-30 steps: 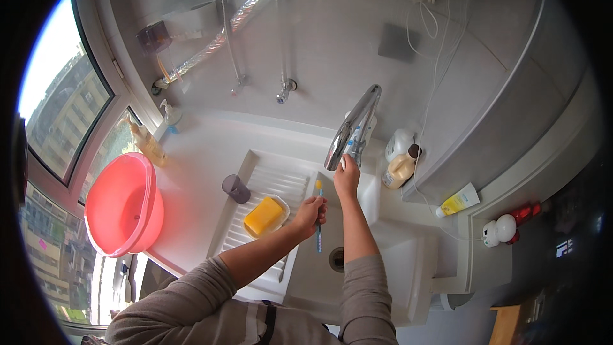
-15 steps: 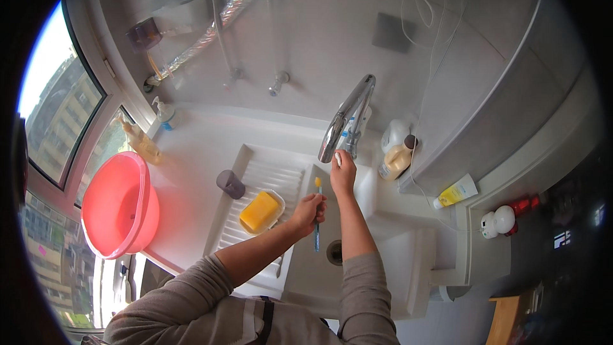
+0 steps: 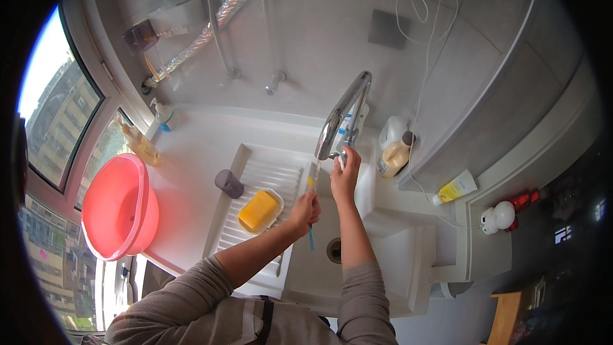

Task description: The person wipes the sink surface with a cloth, then cleans a white pump bottle and a purple cup using the cloth. They rinse the cloth in a pink basin and continue wiping the sink area.

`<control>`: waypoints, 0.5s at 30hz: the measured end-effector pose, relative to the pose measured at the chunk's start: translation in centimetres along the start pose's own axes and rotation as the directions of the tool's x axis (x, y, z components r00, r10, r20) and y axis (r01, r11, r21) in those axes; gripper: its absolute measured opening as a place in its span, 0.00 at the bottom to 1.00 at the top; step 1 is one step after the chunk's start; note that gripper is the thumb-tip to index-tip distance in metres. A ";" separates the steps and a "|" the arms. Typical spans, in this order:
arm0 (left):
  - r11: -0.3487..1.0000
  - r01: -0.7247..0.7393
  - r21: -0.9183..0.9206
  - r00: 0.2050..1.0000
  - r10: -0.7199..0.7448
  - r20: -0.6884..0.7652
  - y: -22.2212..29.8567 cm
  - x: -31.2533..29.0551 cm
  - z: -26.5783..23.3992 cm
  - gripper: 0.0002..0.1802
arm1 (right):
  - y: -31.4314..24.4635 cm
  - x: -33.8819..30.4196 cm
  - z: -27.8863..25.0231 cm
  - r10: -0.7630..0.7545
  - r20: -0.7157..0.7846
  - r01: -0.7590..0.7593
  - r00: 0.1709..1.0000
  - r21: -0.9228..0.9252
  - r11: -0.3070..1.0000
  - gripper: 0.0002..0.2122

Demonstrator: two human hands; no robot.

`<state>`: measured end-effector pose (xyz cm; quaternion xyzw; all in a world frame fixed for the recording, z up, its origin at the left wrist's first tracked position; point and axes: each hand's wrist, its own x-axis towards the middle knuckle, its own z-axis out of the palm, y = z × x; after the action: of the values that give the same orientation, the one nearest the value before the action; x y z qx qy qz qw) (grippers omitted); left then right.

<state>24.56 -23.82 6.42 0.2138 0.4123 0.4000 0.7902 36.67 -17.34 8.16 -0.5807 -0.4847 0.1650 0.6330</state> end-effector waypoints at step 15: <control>0.994 0.006 -0.107 0.995 -0.016 -0.094 1.3 2.4 2.4 0.20 | -5.1 -16.2 -6.6 0.100 0.256 0.004 0.961 -0.377 0.926 0.08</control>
<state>26.77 -21.14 7.46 0.1499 0.4285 0.4266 0.7822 32.46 -34.99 6.80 -0.6743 -0.5748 0.1629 0.4341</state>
